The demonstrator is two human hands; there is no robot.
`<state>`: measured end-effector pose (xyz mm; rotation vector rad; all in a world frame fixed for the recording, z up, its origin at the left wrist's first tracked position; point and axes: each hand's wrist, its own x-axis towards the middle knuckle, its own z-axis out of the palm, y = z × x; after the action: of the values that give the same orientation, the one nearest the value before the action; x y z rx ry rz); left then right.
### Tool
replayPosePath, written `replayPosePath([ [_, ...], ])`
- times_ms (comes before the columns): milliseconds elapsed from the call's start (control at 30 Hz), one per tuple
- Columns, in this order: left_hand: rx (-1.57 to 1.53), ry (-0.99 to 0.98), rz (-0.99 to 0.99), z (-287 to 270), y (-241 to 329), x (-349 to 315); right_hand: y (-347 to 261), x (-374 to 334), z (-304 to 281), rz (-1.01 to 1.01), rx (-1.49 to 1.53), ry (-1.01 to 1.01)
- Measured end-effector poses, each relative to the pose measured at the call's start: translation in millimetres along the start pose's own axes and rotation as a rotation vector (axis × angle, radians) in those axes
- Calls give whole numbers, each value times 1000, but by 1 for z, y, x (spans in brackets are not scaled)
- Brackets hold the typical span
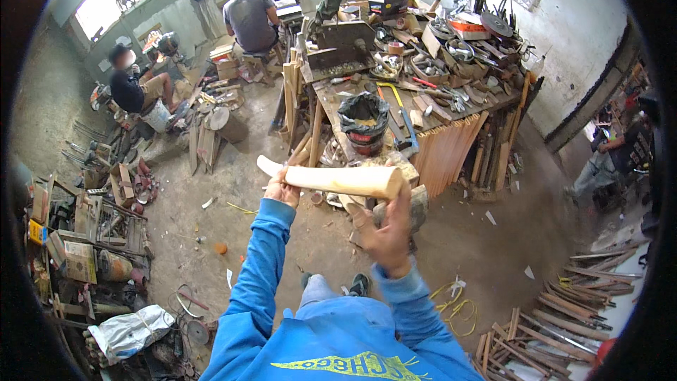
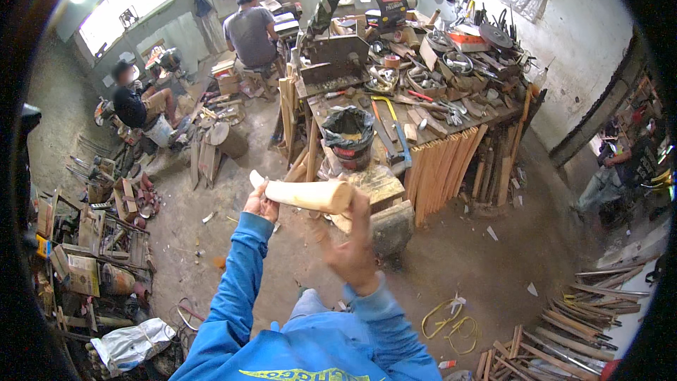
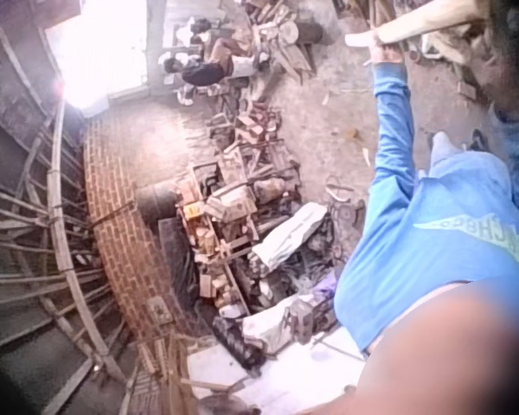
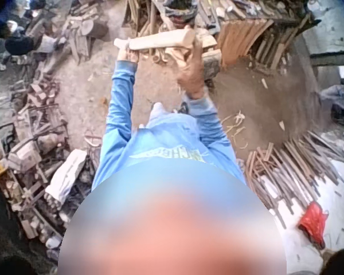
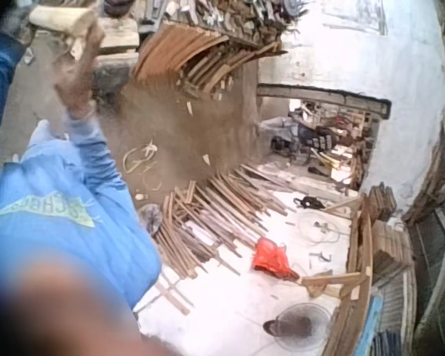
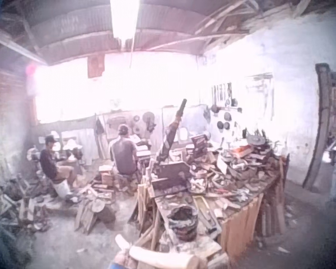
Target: The person applies glue from a white bottle to a long wooden dowel held in a bench vise. They rotate the dowel to coat multiple sections, then remove the dowel and place it on a nearby workbench. The person then picks up a bucket and walks across the workshop.
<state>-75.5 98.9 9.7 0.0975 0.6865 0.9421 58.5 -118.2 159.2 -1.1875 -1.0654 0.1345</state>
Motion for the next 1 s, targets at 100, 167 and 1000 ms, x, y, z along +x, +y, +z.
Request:
replayPosePath([
  [100,143,89,-127,-31,-5,-12,16,25,-31,-180,-164,-230],
  [167,102,90,-177,-52,-13,-13,22,30,-40,-208,-141,-334],
  [1000,1356,-1143,368,105,-84,-237,-61,-86,-104,564,42,40],
])
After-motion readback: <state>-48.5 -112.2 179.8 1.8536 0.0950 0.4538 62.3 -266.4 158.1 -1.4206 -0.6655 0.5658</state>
